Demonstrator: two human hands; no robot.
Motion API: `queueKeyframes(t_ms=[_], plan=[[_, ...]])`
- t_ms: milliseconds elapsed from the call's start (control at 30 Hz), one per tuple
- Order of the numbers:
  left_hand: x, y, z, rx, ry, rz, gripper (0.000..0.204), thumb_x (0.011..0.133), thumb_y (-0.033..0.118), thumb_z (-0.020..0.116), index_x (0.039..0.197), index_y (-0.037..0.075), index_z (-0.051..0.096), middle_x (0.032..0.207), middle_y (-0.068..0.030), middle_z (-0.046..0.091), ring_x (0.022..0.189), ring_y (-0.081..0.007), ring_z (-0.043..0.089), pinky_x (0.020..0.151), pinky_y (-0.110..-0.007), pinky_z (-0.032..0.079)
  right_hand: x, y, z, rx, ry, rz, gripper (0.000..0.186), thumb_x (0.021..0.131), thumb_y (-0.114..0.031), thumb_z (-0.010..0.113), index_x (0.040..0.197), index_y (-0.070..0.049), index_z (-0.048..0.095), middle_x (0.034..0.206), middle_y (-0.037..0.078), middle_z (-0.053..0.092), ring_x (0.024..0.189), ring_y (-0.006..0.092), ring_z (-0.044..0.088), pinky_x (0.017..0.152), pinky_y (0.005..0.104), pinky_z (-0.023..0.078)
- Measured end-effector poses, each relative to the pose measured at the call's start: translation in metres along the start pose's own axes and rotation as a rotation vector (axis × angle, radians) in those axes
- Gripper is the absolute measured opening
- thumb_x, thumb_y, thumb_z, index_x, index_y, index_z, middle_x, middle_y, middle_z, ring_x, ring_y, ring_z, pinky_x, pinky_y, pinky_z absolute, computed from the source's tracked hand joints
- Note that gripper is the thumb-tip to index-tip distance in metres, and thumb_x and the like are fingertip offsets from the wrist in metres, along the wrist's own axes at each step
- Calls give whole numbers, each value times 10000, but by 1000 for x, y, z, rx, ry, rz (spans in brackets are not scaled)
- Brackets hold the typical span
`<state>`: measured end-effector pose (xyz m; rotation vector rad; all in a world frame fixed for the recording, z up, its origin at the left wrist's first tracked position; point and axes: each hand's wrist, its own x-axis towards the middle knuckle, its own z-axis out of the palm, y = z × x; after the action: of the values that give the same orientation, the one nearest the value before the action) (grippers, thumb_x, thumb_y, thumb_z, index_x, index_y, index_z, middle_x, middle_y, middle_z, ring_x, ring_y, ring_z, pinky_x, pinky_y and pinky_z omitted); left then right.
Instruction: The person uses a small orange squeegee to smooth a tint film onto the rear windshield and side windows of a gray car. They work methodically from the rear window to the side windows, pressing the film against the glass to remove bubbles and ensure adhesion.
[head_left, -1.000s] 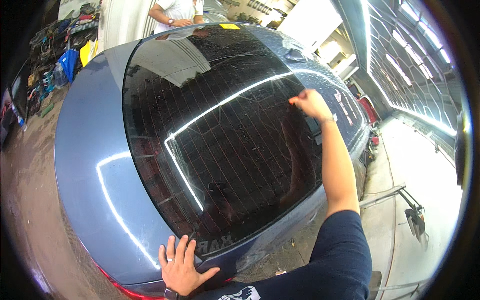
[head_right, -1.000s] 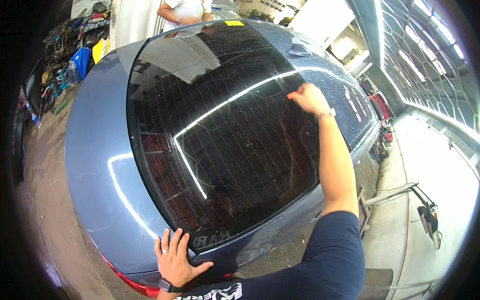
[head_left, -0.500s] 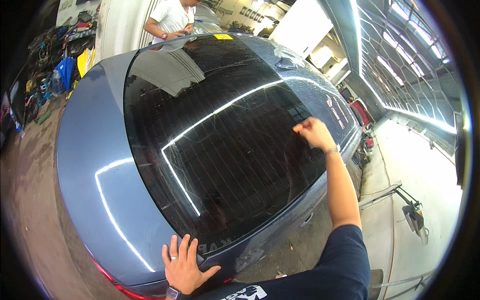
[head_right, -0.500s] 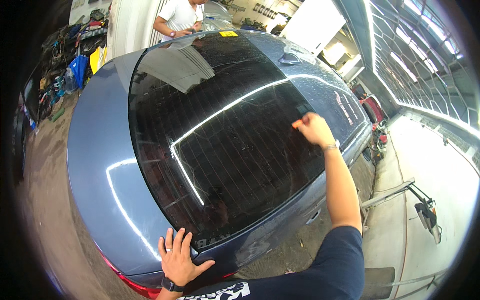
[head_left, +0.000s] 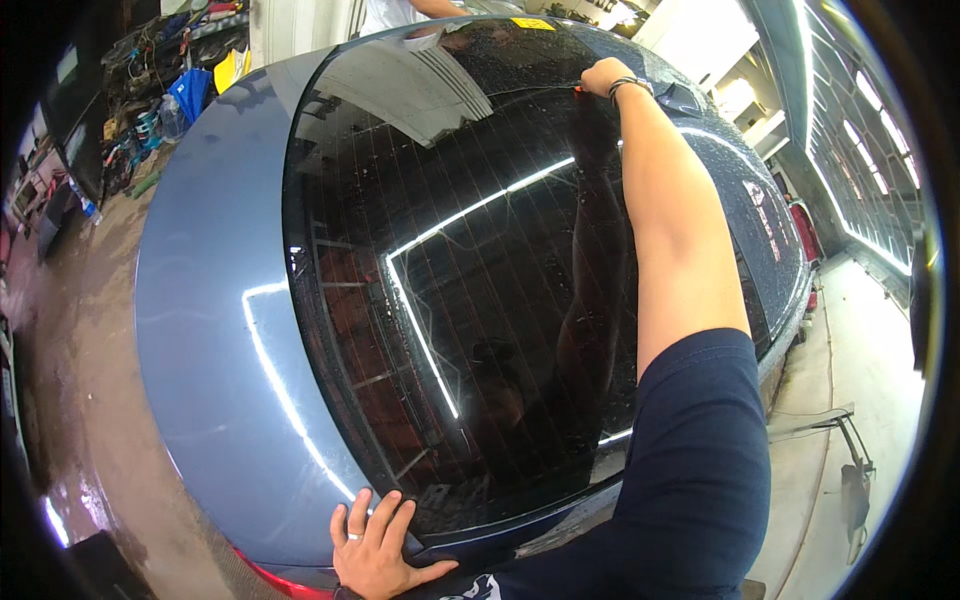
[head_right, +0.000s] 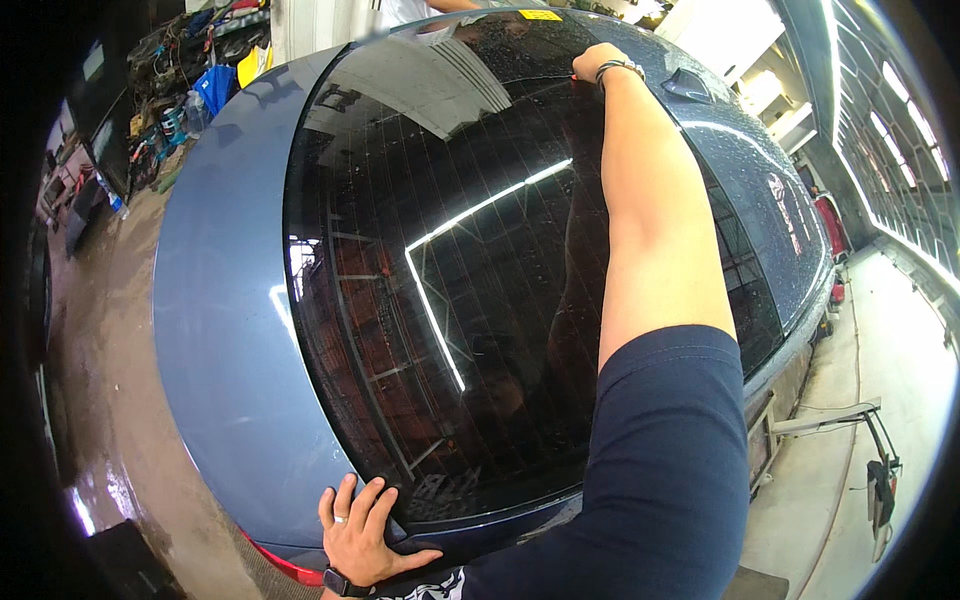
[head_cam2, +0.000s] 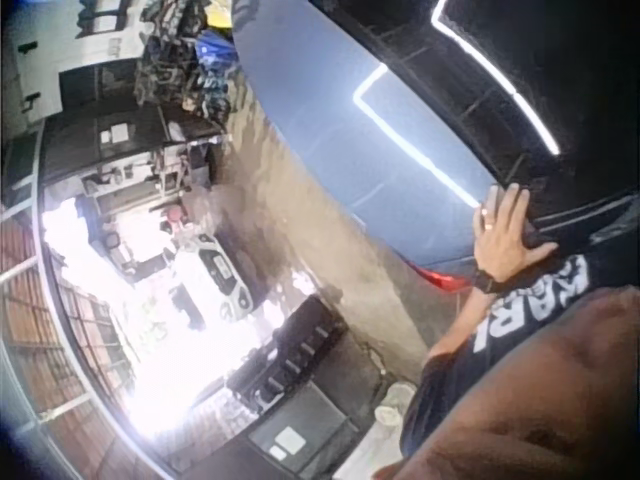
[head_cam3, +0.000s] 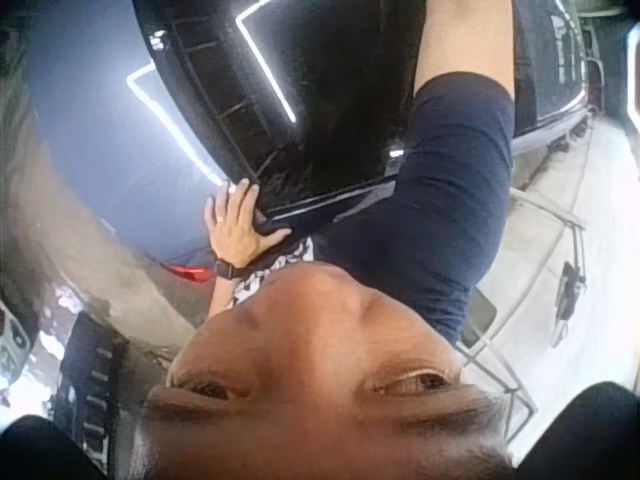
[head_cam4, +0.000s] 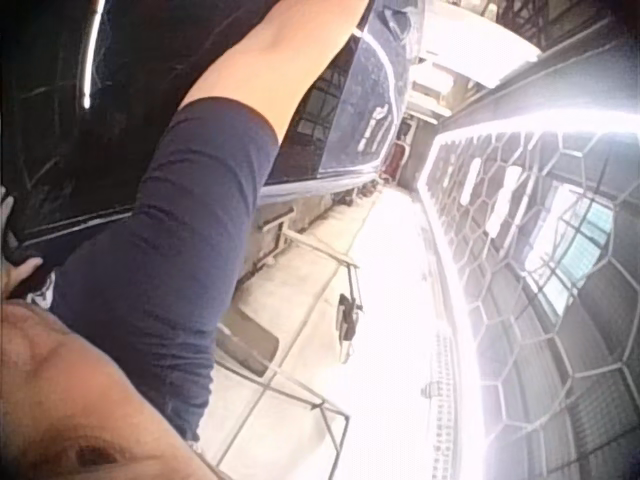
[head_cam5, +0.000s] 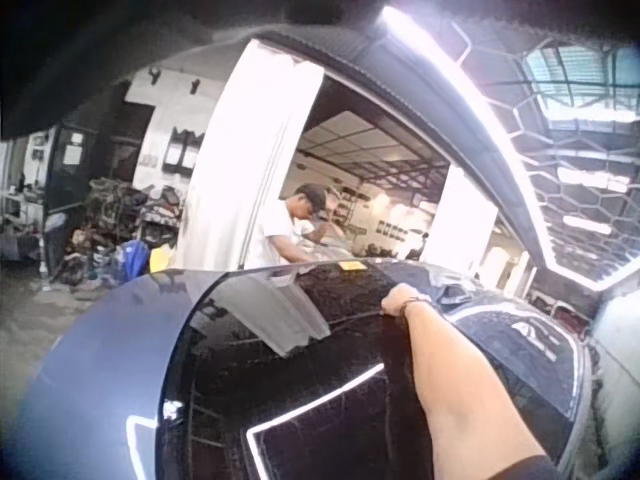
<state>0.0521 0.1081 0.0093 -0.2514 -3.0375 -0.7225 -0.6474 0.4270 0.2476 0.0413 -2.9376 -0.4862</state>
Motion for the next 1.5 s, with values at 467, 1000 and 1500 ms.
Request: queueKeyframes(t_ms=[467, 1000, 1500], plan=[[-9, -5, -5, -66, 144, 102, 969, 682, 736, 841, 1372, 80, 662, 1511, -100, 567, 1510, -377, 397, 1231, -621, 238, -401, 76, -36, 340, 126, 21, 357, 872, -339, 761, 976, -2, 716, 980, 251, 747, 975, 442, 729, 855, 497, 582], [-2, -8, -14, -90, 16, 84, 948, 673, 742, 846, 1394, 154, 667, 1509, -83, 556, 1501, -362, 400, 1211, -643, 223, -289, 33, -33, 284, 105, 25, 389, 881, -362, 737, 1020, 1, 763, 1072, 280, 749, 1076, 456, 715, 949, 518, 573], [5, -4, -7, -40, -27, 10, 985, 574, 841, 857, 1284, 169, 738, 1460, -68, 594, 1461, -372, 439, 1229, -618, 207, -21, -50, -25, -196, -32, -174, 453, 920, -301, 546, 1199, -25, 771, 1311, 253, 703, 1265, 409, 660, 1087, 459, 512]])
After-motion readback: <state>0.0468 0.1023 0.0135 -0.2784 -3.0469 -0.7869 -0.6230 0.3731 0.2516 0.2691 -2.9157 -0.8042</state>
